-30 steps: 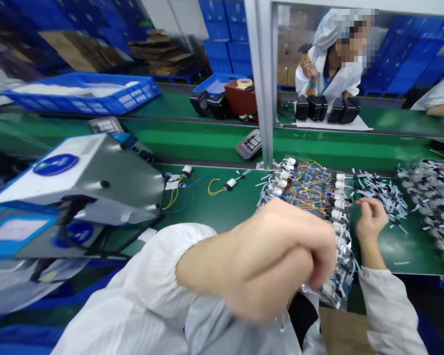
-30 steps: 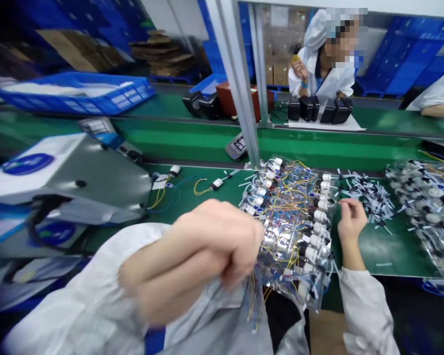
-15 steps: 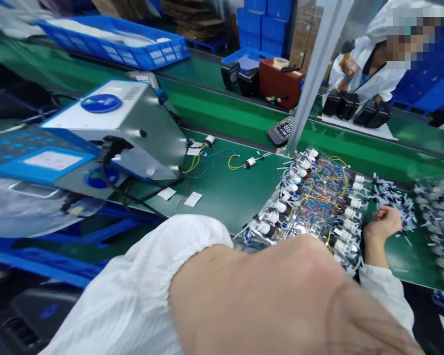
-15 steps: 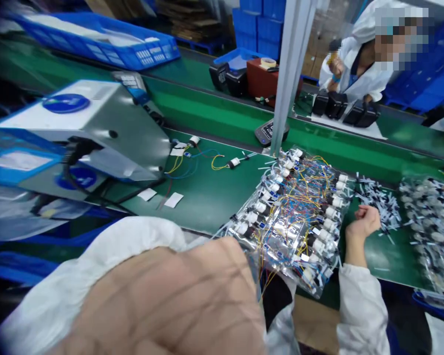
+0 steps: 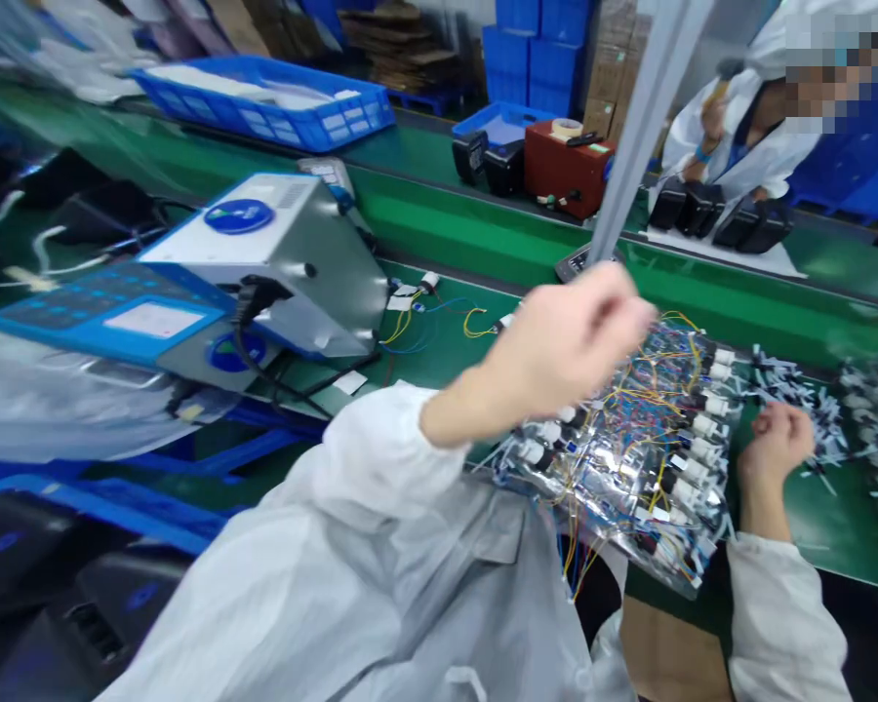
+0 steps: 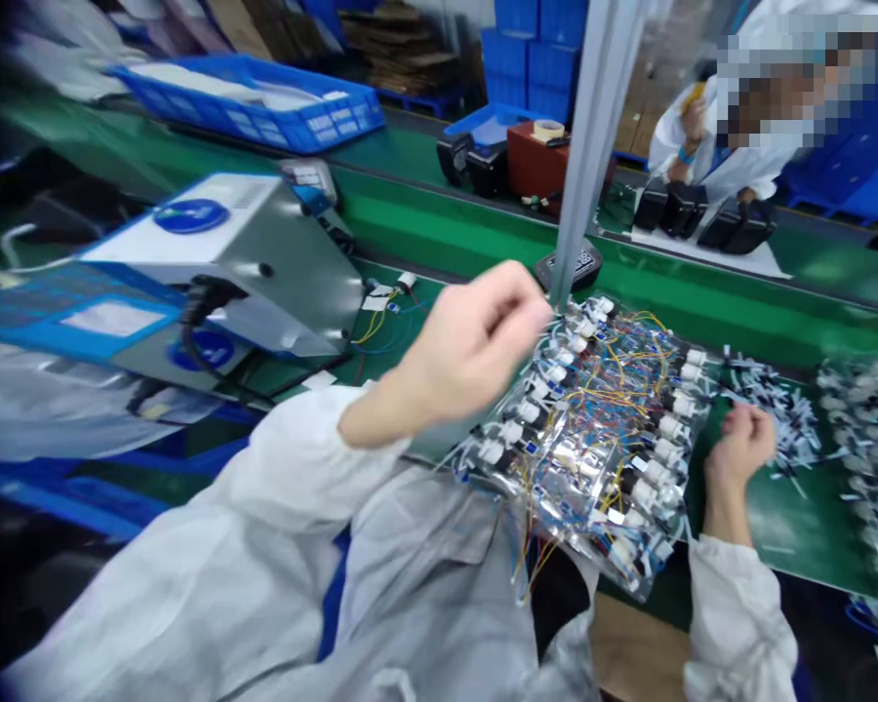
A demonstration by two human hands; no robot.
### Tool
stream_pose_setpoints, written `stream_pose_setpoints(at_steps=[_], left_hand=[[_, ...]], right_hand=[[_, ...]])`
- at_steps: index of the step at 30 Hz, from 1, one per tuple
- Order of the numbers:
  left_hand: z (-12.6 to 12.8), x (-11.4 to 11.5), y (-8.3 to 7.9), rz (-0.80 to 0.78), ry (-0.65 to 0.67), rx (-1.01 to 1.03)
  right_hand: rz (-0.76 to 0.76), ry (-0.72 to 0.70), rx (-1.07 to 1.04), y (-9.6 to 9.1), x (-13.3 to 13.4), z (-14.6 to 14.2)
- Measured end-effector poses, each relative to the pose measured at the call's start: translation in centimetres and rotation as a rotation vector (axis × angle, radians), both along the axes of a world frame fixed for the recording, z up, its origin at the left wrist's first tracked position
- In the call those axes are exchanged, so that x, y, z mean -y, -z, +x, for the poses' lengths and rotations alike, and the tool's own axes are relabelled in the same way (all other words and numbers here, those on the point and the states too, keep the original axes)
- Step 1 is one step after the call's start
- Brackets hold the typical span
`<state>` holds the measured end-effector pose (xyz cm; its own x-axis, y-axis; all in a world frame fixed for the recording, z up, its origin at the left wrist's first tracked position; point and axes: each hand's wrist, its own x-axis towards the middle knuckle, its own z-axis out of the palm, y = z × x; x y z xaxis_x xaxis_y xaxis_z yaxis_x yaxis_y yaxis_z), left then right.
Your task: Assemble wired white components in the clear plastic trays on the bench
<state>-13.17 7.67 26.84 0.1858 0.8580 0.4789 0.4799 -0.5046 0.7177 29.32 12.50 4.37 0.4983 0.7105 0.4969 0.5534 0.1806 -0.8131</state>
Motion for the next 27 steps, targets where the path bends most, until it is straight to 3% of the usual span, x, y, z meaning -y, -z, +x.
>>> stream_pose_setpoints(at_steps=[3,6,8,11,14,17,21,24,27], left_hand=[[-4.2,-7.4,7.8,-0.044,-0.247,-0.165],[-7.4,-12.5,16.0,-0.187,-0.384,-0.435],[-8.8,-13.6,19.8,-0.277,-0.405,-0.513],[-9.9,-13.4,23.1,-0.273,-0.362,-0.489],[-10.3,-13.0,24.3,-0.248,-0.343,-0.414],[-10.8,-13.1,24.6,-0.235,-0.326,-0.299],[-11.1,-12.7,24.5,-0.244,-0.328,-0.081],[-10.6,-12.3,23.4,-0.256,-0.325,0.108],[-10.1,-12.3,20.5,-0.249,-0.302,0.266]], right_hand=[[-0.036,-0.030,0.217,-1.6,-0.7,0.8],[-0.191,-0.199,0.702,-3.8,-1.8,0.4],[-0.282,-0.233,0.923,-5.0,-2.5,-0.3],[-0.407,-0.227,1.038,-5.7,-3.4,-1.2],[-0.481,-0.227,1.061,-5.9,-3.8,-1.6],[-0.451,-0.244,1.039,-6.6,-3.3,-1.7],[-0.419,-0.439,0.917,-7.8,-1.5,-2.1],[-0.453,-0.582,0.884,-8.0,-0.6,-2.3],[-0.426,-0.585,0.792,-8.4,-0.4,-2.2]])
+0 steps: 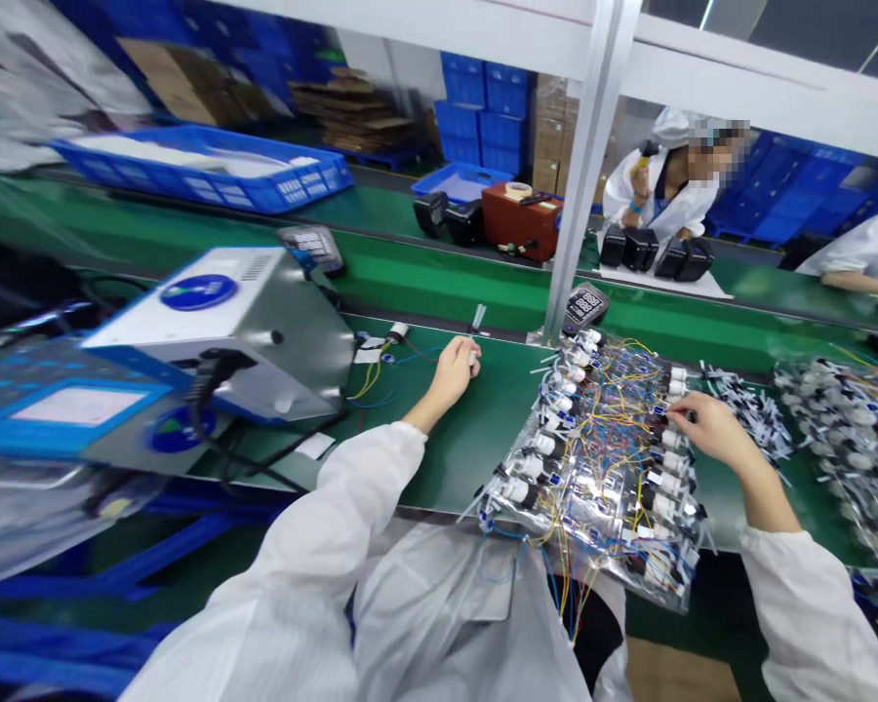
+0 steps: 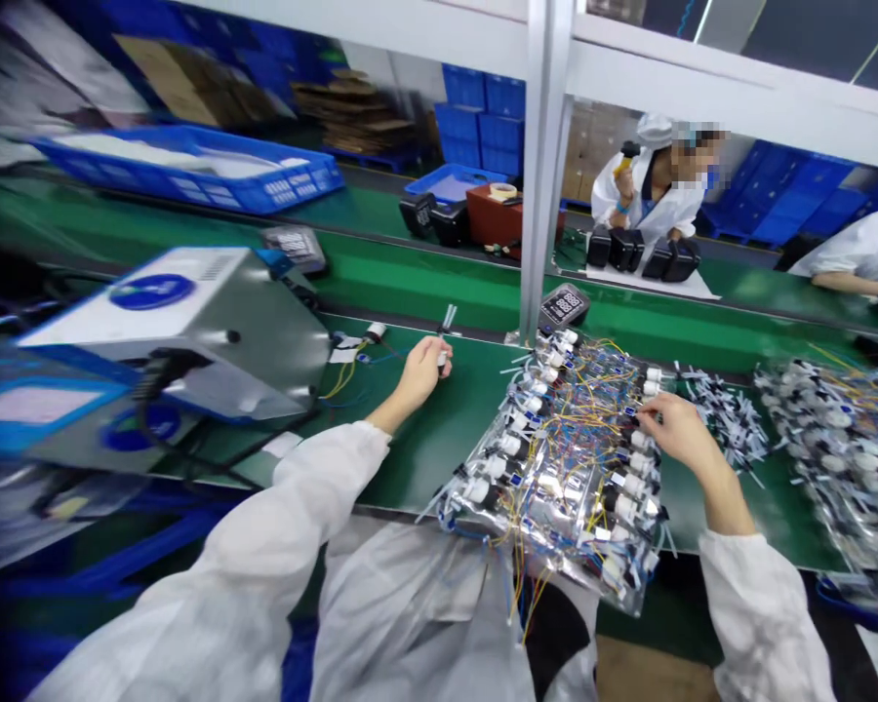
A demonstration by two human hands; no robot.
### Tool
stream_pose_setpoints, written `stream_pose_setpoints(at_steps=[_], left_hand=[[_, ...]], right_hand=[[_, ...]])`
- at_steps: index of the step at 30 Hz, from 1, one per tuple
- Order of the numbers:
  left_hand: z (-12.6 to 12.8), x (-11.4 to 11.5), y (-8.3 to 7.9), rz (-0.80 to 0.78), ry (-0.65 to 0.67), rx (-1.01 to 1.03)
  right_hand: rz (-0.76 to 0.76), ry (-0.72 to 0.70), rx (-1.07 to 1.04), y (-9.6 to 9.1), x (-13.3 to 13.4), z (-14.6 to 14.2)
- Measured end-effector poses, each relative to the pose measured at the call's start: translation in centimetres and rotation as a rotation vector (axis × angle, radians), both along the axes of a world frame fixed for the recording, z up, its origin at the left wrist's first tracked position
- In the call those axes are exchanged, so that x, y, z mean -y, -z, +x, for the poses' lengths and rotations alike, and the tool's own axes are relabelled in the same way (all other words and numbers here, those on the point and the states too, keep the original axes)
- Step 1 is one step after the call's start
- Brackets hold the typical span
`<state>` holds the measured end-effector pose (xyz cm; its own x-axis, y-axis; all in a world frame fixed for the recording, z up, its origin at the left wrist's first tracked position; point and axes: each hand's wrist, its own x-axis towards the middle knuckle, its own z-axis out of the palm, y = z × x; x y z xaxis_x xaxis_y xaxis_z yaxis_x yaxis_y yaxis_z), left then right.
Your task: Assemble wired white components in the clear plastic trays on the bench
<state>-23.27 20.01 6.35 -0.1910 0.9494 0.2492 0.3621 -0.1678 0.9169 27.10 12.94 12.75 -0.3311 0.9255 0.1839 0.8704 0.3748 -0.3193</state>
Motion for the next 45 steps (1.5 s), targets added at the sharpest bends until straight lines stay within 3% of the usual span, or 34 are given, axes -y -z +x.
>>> stream_pose_setpoints(at_steps=[3,5,9,11,14,17,21,24,28,33,38,42,45], left_hand=[[0.3,0.2,-5.3,0.067,0.024,0.117],[1.1,1.2,-9.7,0.134,0.178,0.286],[5.1,5.3,-18.0,0.187,0.493,0.197],[8.0,7.9,-20.7,0.164,0.654,0.027],[11.8,10.9,-22.9,0.174,0.834,-0.196],[14.0,12.3,-23.5,0.187,0.884,-0.208],[14.7,12.0,-23.6,0.151,0.914,-0.151],[13.7,10.8,-23.1,0.066,0.949,-0.201],[11.0,8.5,-21.3,-0.118,0.962,-0.088],[9.1,5.9,-18.9,-0.092,0.792,0.445],[9.5,3.2,-17.9,-0.153,0.627,0.776],[10.0,0.9,-16.9,-0.196,0.521,0.828],[10.9,-0.2,-15.5,-0.215,0.523,0.741]], right_hand=[[0.065,0.093,-0.161,-1.7,0.2,-0.9],[0.079,0.093,-0.298,-3.9,1.0,-2.8],[-0.059,-0.122,-0.778,-9.3,3.6,-9.5],[-0.132,-0.262,-1.010,-11.6,4.7,-12.9],[-0.117,-0.345,-1.191,-13.9,5.7,-15.7],[0.025,-0.262,-1.276,-15.3,6.9,-15.5],[0.238,-0.207,-1.282,-16.5,8.8,-13.4],[0.419,-0.181,-1.314,-16.8,9.6,-10.9],[0.664,0.047,-1.448,-16.0,8.4,-4.9],[0.690,0.234,-1.428,-11.4,4.4,1.7],[0.590,0.460,-1.575,-4.7,0.6,2.8],[0.481,0.619,-1.349,0.0,-0.9,3.1],[0.339,0.612,-1.024,2.6,-0.5,3.8]])
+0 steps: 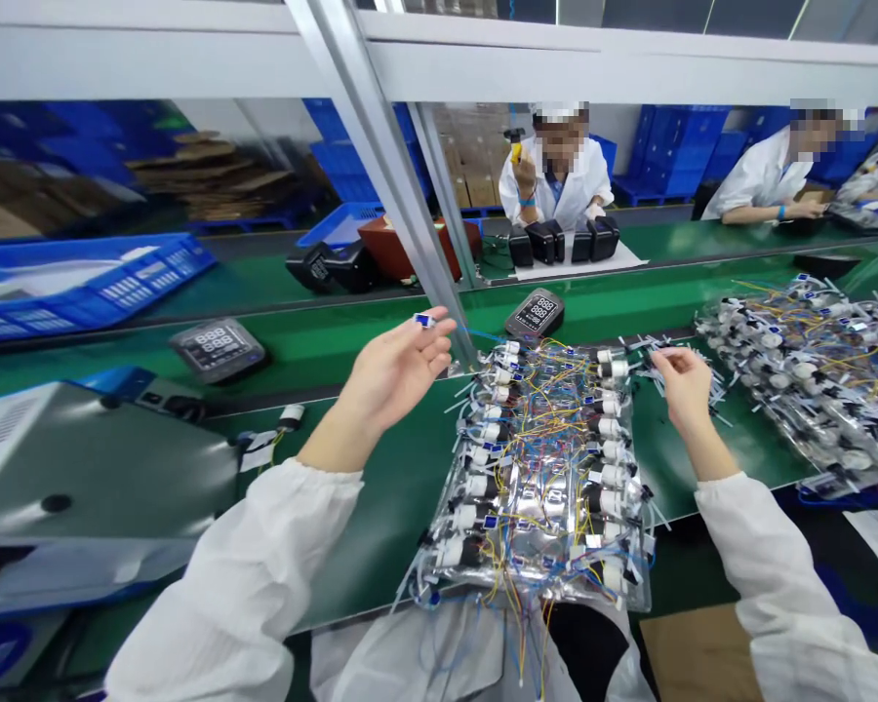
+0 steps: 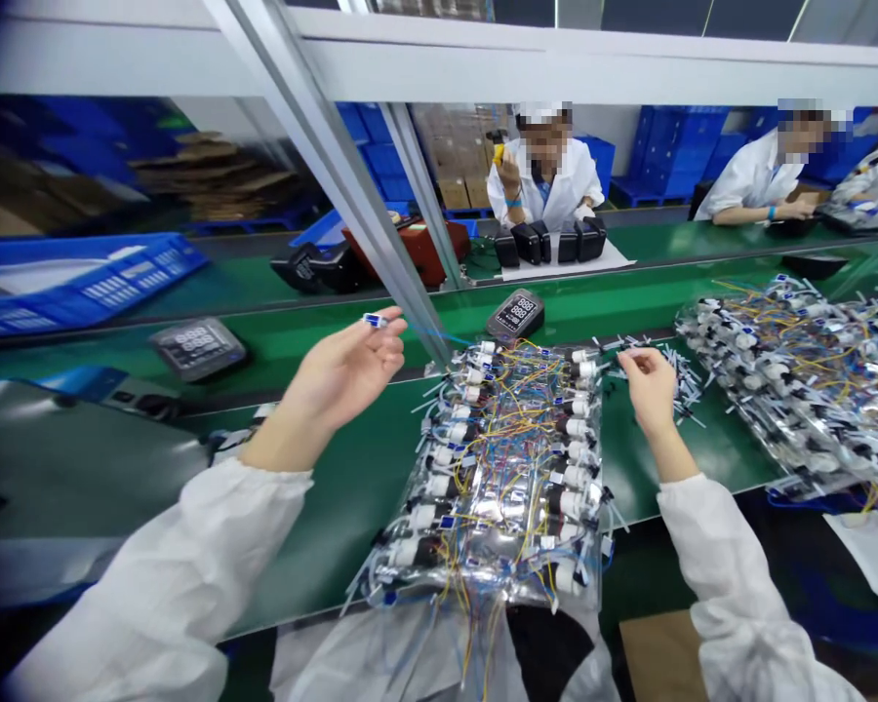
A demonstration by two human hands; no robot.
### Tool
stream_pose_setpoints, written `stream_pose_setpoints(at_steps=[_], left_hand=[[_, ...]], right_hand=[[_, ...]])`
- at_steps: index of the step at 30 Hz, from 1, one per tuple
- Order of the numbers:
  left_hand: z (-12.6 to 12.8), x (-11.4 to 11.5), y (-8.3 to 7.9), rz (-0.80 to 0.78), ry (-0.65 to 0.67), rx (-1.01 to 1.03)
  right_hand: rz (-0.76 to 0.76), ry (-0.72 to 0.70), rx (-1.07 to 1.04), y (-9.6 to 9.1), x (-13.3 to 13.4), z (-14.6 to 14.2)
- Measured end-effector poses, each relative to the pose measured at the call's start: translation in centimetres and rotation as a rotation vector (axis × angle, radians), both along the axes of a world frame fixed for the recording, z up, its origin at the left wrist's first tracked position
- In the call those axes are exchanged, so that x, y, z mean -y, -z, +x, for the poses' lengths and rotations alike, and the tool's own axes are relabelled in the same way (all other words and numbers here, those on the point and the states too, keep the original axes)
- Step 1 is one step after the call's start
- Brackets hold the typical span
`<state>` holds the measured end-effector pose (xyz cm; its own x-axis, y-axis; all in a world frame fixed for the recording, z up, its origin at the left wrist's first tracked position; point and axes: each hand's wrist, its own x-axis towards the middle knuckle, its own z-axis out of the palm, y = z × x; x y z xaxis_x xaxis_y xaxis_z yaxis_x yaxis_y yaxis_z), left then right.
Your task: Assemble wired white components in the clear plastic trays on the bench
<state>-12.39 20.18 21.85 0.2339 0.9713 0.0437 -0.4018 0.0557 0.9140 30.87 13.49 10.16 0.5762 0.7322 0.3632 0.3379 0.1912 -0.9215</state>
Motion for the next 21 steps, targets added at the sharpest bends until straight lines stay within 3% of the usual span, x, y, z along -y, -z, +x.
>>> stream_pose_setpoints(at_steps=[3,6,9,14,19,21], left_hand=[[1.7,-0.7,1.7,0.053,0.034,-0.123],[4.4,-1.4,2.8,0.220,-0.027,-0.308],[8.1,-2.3,3.1,0.375,-0.041,-0.434],[14.7,-3.5,4.0,0.427,0.200,-0.507],[19.0,-4.1,6.8,0.657,0.270,-0.595],[19.7,-4.0,8.0,0.629,0.291,-0.549]], right_hand=[[-0.134,-0.142,0.314,1.3,1.0,0.7],[-0.151,-0.189,0.389,1.5,1.6,0.9],[-0.136,-0.174,0.311,0.8,1.2,0.6],[-0.060,-0.223,0.209,-0.6,-0.8,-1.4],[0.038,-0.407,-0.161,-0.4,-1.9,-4.4],[0.051,-0.416,-0.185,0.0,-2.0,-5.1]])
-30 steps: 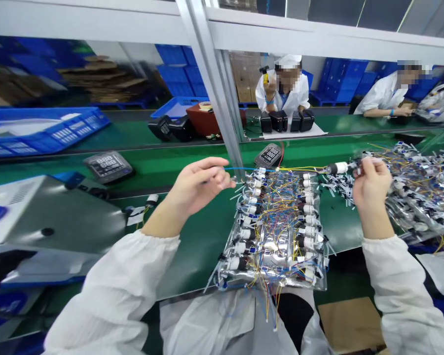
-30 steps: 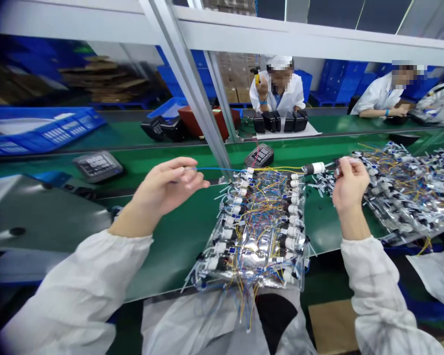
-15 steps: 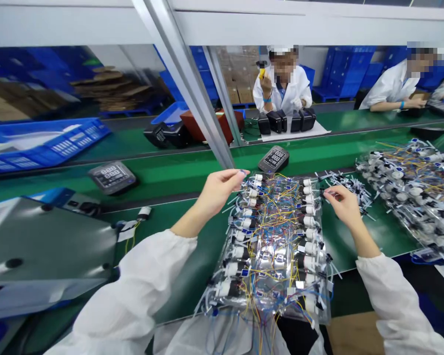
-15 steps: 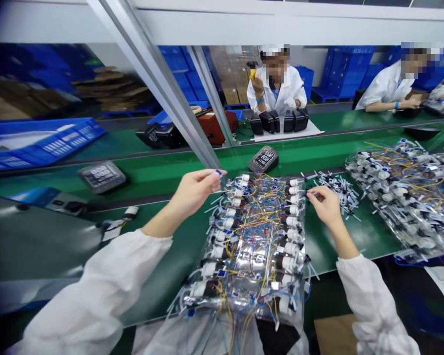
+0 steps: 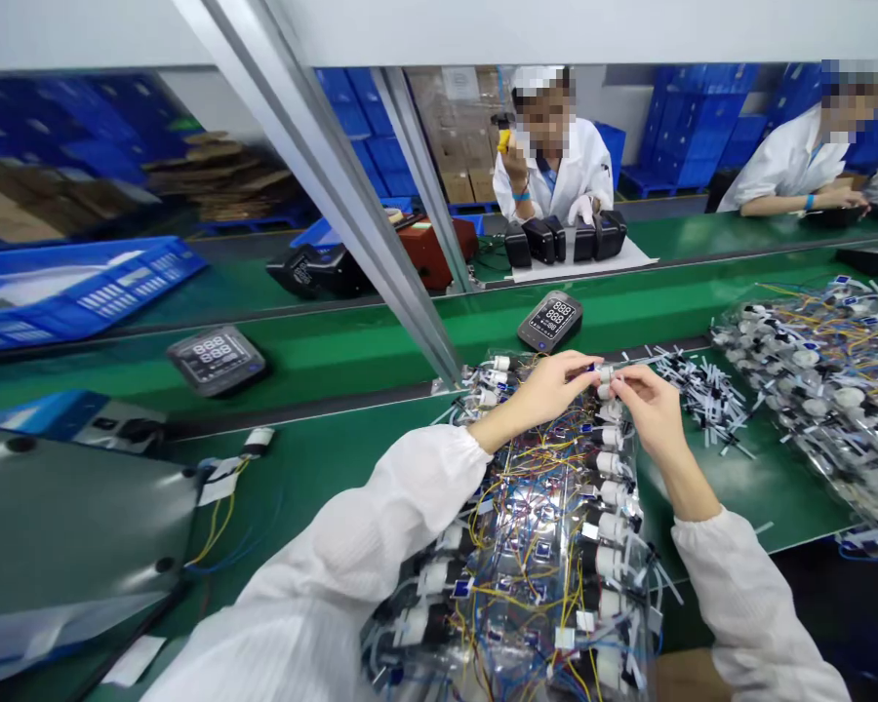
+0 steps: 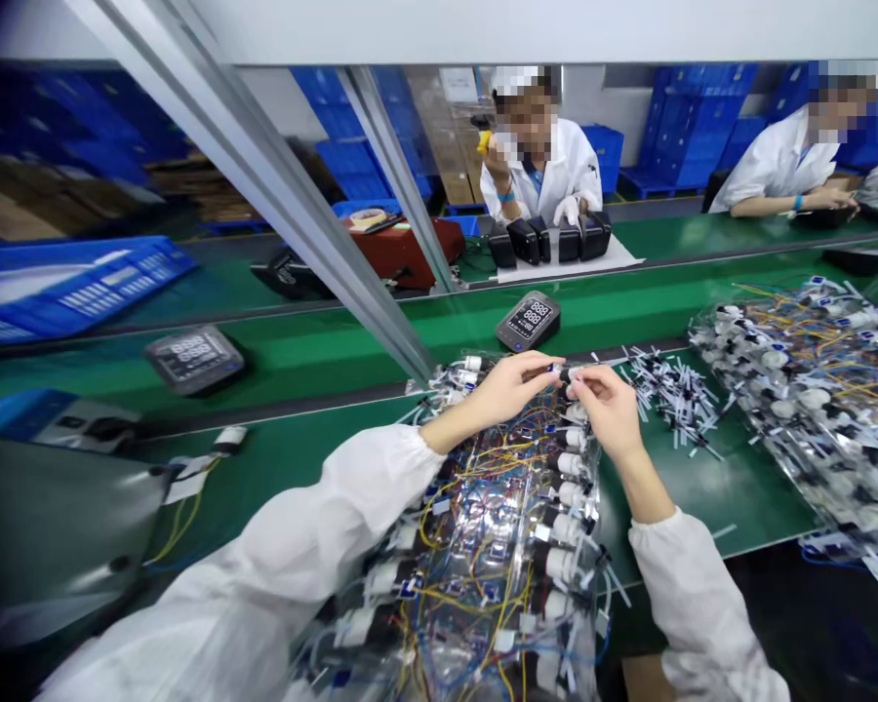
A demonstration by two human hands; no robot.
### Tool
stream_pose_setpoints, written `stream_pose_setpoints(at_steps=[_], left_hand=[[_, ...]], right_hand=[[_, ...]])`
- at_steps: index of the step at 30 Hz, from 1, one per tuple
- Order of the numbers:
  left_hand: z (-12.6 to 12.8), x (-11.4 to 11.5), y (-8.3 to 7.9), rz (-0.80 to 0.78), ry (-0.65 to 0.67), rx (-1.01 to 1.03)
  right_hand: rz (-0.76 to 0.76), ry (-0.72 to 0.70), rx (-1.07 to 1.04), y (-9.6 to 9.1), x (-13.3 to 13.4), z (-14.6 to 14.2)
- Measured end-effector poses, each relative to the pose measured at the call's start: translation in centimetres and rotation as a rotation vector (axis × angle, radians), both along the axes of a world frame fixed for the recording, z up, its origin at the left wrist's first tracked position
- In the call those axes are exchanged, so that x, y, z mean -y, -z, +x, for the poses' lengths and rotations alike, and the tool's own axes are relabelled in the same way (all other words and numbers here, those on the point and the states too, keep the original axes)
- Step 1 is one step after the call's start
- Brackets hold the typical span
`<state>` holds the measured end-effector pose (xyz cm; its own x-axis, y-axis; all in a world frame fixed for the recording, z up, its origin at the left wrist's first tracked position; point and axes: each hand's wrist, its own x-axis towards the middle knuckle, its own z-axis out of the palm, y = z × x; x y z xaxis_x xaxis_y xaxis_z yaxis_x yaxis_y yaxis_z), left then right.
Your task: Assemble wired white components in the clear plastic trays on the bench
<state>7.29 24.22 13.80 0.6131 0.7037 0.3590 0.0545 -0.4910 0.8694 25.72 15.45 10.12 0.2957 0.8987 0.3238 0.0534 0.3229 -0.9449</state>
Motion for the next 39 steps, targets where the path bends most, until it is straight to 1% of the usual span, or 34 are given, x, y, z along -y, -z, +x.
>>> stream_pose_setpoints(at_steps=[3,5,7,9,11,16,25,28,31,36,39], left_hand=[[0.2,0.1,1.3,-0.210,-0.005,0.098],[0.1,0.2,1.7,-0.284,-0.025,0.152],[0.0,0.3,1.8,-0.244,-0.047,0.147],[0.0,0.4,1.8,-0.149,-0.056,0.115],[0.0,0.5,1.7,-0.083,-0.058,0.087],[0.0,0.7,2.0,-0.124,-0.065,0.048],[-0.2,0.6,2.6,-0.083,-0.100,0.067],[-0.2,0.6,2.7,-0.070,-0.090,0.078],[-0.2,0.6,2.7,-0.045,-0.070,0.086],[-0.1,0.7,2.9,-0.006,-0.088,0.083],[-0.2,0.8,2.9,0.073,-0.090,0.074]], right_hand=[[-0.024,0.044,-0.010,0.6,0.1,-0.4],[-0.033,0.061,0.009,0.8,0.1,-0.4],[-0.002,0.059,0.052,0.8,0.2,-0.4],[0.030,0.039,0.079,0.7,0.1,-0.3],[0.026,0.021,0.083,0.7,0.1,-0.3],[-0.049,0.023,0.055,0.9,0.2,-0.3],[-0.092,-0.004,0.055,0.4,0.3,-0.5],[-0.093,-0.005,0.072,0.3,0.3,-0.5],[-0.084,-0.007,0.087,0.3,0.3,-0.5],[-0.067,-0.018,0.085,0.5,0.2,-0.5],[-0.065,-0.026,0.080,0.7,0.2,-0.5]])
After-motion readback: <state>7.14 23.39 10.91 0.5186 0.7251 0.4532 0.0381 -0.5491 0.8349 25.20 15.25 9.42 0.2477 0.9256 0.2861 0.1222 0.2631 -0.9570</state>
